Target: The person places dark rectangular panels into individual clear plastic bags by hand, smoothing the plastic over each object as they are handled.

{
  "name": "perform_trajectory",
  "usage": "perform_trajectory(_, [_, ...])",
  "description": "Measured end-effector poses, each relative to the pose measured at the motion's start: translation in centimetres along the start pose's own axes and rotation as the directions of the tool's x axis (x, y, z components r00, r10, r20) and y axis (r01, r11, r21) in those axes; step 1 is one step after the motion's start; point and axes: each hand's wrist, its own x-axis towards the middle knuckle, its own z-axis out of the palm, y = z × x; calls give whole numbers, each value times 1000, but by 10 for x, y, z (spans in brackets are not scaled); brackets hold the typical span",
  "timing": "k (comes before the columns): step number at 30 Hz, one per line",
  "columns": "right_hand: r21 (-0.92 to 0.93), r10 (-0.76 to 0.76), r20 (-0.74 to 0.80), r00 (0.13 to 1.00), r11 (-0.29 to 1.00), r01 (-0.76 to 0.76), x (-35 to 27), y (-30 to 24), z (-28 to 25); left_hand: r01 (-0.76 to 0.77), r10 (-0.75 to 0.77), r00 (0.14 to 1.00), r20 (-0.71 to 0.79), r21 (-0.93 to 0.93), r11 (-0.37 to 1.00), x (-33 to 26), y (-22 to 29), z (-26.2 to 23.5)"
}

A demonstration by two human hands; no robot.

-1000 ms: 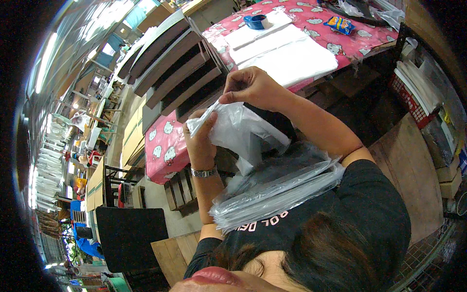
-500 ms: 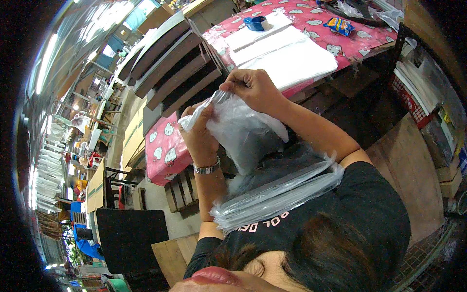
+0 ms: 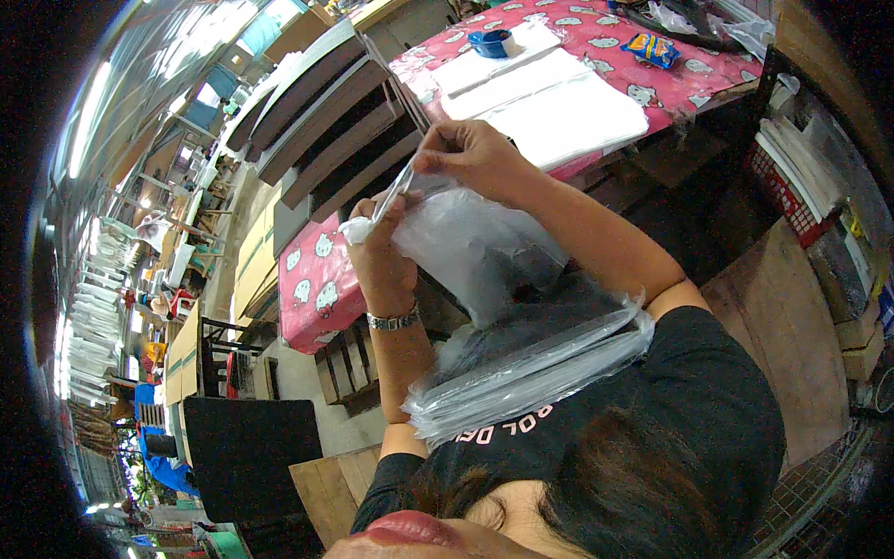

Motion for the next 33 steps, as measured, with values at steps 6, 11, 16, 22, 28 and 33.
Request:
perform_trajectory(6, [-212,193,25,981,960,-184,5,-9,-6,-198,231,970,-76,306,931,-5,-3,-8])
perform_trajectory(11, [-108,-159,-32,987,982,154,22,9,8,-162,201,970,-138,252,954,-6,-13,-11])
perform_trajectory(16, [256,107,-44,993,962,-92,16,0,15,30,-18,998,-52,253,967,-13,-7,-17])
perform_trajectory(22, [178,217,32,976,959,-219,7,3,11,-41,43,999,-27,63,997,-10,10,-14])
perform_trajectory(28, [98,165,182,969,978,-185,8,-5,-1,-59,68,996,-58,144,988,-9,11,-15])
perform_trajectory(33, [-60,-124,-76,989,991,119,16,2,7,-69,77,994,-75,102,992,-11,-9,-13])
